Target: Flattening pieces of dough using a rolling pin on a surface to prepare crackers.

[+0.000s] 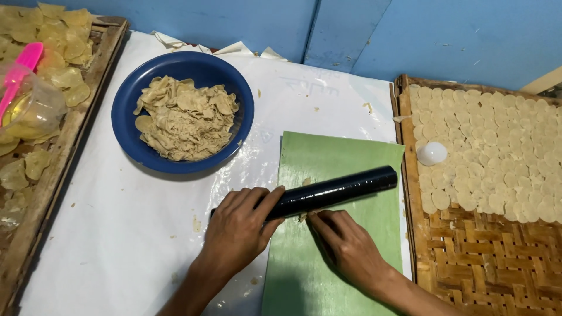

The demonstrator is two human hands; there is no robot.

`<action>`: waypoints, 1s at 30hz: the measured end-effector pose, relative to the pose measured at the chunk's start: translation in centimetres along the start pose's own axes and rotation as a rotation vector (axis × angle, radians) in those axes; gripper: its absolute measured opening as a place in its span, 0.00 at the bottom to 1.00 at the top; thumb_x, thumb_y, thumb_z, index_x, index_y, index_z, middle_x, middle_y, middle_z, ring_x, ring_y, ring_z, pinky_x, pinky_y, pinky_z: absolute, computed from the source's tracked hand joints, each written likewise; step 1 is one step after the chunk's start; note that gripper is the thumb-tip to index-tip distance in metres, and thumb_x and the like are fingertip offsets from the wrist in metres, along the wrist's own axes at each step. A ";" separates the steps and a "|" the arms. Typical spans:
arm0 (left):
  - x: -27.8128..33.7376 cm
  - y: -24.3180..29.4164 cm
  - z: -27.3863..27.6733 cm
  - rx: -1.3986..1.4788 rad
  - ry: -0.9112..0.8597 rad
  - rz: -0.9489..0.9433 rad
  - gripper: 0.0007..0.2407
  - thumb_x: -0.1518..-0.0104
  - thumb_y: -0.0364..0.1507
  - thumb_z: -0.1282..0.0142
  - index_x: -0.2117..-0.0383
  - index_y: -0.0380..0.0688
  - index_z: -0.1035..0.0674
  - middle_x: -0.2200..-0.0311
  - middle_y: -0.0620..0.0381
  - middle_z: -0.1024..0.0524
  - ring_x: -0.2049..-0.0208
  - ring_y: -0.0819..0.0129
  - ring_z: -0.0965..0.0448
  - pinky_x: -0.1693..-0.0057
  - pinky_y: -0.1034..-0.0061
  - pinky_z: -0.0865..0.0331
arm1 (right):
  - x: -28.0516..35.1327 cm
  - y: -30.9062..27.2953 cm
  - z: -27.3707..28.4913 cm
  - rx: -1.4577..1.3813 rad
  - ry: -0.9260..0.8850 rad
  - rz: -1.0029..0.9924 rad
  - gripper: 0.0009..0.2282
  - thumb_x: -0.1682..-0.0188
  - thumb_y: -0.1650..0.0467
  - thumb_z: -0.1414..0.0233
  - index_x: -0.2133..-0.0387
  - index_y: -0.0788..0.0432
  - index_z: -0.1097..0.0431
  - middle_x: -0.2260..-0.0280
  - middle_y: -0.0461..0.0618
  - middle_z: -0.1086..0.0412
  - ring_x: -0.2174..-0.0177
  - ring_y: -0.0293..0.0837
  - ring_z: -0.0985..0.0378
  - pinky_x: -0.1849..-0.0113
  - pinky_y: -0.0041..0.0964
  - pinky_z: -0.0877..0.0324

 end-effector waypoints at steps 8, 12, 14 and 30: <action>0.7 0.2 -3.3 -0.053 -0.067 -0.047 0.22 0.43 0.30 0.41 0.40 0.43 0.27 0.59 0.49 0.21 0.61 0.61 0.21 0.50 0.62 0.28 | 0.8 3.0 2.8 -0.056 0.030 -0.030 0.11 0.50 0.69 0.46 0.57 0.61 0.24 0.58 0.56 0.22 0.65 0.45 0.18 0.67 0.33 0.19; 0.7 0.6 -3.5 -0.098 -0.041 -0.002 0.22 0.45 0.26 0.43 0.41 0.41 0.28 0.60 0.48 0.23 0.60 0.58 0.23 0.50 0.61 0.31 | -1.2 6.2 2.0 0.229 -0.017 -0.106 0.27 0.44 0.55 0.59 0.38 0.62 0.40 0.38 0.60 0.38 0.39 0.55 0.36 0.41 0.52 0.40; 0.9 1.1 -3.3 -0.154 -0.006 -0.033 0.23 0.43 0.30 0.45 0.39 0.40 0.31 0.52 0.44 0.26 0.50 0.53 0.27 0.42 0.56 0.37 | -1.5 5.5 2.2 0.219 -0.003 -0.106 0.28 0.45 0.57 0.57 0.39 0.65 0.40 0.38 0.60 0.37 0.39 0.55 0.36 0.41 0.50 0.40; -8.5 -3.0 -3.9 -0.110 -0.069 0.051 0.28 0.36 0.37 0.55 0.35 0.25 0.39 0.30 0.30 0.46 0.28 0.41 0.51 0.31 0.49 0.53 | -8.4 12.2 0.5 0.040 -0.214 -0.271 0.29 0.41 0.58 0.73 0.31 0.64 0.59 0.29 0.67 0.65 0.31 0.62 0.66 0.34 0.54 0.67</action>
Point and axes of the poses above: each hand's wrist, its own x-axis away from the middle knuckle, its own z-axis out of the back of the hand, y = z × x, the point moved 7 cm from there along -x, towards the middle knuckle
